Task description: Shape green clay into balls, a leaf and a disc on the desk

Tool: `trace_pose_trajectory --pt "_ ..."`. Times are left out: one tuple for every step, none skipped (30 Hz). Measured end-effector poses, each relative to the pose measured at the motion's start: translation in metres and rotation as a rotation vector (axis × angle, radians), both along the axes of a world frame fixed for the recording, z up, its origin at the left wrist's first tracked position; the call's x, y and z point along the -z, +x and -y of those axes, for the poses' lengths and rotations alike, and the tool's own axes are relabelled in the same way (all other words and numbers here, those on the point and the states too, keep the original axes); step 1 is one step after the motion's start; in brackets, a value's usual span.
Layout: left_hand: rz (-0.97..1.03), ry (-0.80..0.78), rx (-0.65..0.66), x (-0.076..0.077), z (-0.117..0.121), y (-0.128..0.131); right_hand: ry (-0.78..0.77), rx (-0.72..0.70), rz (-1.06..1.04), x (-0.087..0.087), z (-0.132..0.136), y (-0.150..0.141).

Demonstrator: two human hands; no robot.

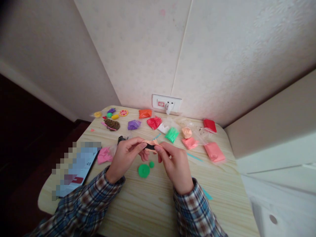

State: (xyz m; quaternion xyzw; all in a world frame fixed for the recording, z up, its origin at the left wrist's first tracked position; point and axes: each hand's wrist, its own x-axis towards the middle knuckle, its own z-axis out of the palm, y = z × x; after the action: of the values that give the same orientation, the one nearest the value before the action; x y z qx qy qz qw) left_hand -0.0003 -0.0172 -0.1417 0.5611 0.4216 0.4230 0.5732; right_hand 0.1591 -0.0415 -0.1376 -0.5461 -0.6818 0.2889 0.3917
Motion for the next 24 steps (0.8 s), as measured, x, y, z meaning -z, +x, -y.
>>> trace_pose_trajectory --pt "-0.006 0.004 -0.013 0.001 -0.001 0.0 -0.007 -0.009 -0.033 0.001 -0.001 0.001" --pt "-0.013 0.007 -0.027 0.001 -0.001 0.0 -0.011 -0.022 -0.069 0.002 -0.001 0.003" --pt "-0.021 0.009 -0.039 0.002 -0.002 -0.001 -0.017 -0.035 -0.108 0.003 -0.002 0.004" --pt "-0.027 0.007 -0.047 0.002 -0.002 -0.001 -0.023 -0.045 -0.147 0.004 -0.002 0.005" --pt "-0.03 0.001 -0.054 0.003 -0.003 -0.001 -0.03 -0.048 -0.18 0.005 -0.003 0.005" --pt "-0.032 -0.01 -0.06 0.003 -0.003 -0.001 -0.037 -0.042 -0.209 0.006 -0.003 0.006" --pt "-0.031 -0.023 -0.064 0.003 -0.004 -0.001 -0.044 -0.027 -0.233 0.007 -0.002 0.005" --pt "-0.028 -0.035 -0.065 0.004 -0.004 -0.001 -0.047 -0.007 -0.255 0.008 -0.002 0.005" --pt "-0.023 -0.046 -0.064 0.004 -0.004 0.0 -0.044 0.011 -0.272 0.008 -0.001 0.004" --pt "-0.017 -0.056 -0.061 0.004 -0.004 0.001 -0.031 0.025 -0.275 0.008 -0.001 0.002" --pt "-0.01 -0.065 -0.057 0.005 -0.004 0.001 -0.003 0.037 -0.255 0.008 0.0 0.001" --pt "-0.003 -0.079 -0.053 0.005 -0.003 0.002 0.046 0.049 -0.209 0.008 0.001 -0.001" --pt "0.007 -0.098 -0.047 0.005 -0.003 0.002 0.111 0.053 -0.141 0.008 0.002 -0.002" --pt "0.023 -0.123 -0.039 0.006 -0.003 0.003 0.185 0.052 -0.06 0.008 0.003 -0.003" --pt "0.045 -0.15 -0.027 0.006 -0.003 0.003 0.26 0.046 0.022 0.009 0.004 -0.004" --pt "0.075 -0.176 -0.012 0.006 -0.003 0.002 0.326 0.033 0.095 0.009 0.004 -0.004" --pt "0.113 -0.199 0.004 0.005 -0.004 0.002 0.378 0.013 0.152 0.011 0.004 -0.004" --pt "0.158 -0.218 0.019 0.004 -0.004 0.002 0.416 -0.007 0.196 0.012 0.004 -0.003" --pt "0.2 -0.234 0.031 0.003 -0.004 0.001 0.447 -0.024 0.231 0.014 0.003 -0.003" --pt "0.234 -0.248 0.042 0.002 -0.004 0.001 0.473 -0.036 0.259 0.016 0.003 -0.002" --pt "0.257 -0.258 0.051 0.001 -0.004 0.001 0.494 -0.05 0.283 0.017 0.002 -0.002" --pt "0.268 -0.265 0.056 -0.001 -0.004 0.0 0.508 -0.064 0.3 0.018 0.002 -0.002" --pt "0.268 -0.268 0.053 -0.002 -0.004 0.0 0.512 -0.08 0.31 0.019 0.002 -0.002" --pt "0.261 -0.27 0.045 -0.003 -0.004 0.0 0.505 -0.096 0.309 0.018 0.003 -0.003"
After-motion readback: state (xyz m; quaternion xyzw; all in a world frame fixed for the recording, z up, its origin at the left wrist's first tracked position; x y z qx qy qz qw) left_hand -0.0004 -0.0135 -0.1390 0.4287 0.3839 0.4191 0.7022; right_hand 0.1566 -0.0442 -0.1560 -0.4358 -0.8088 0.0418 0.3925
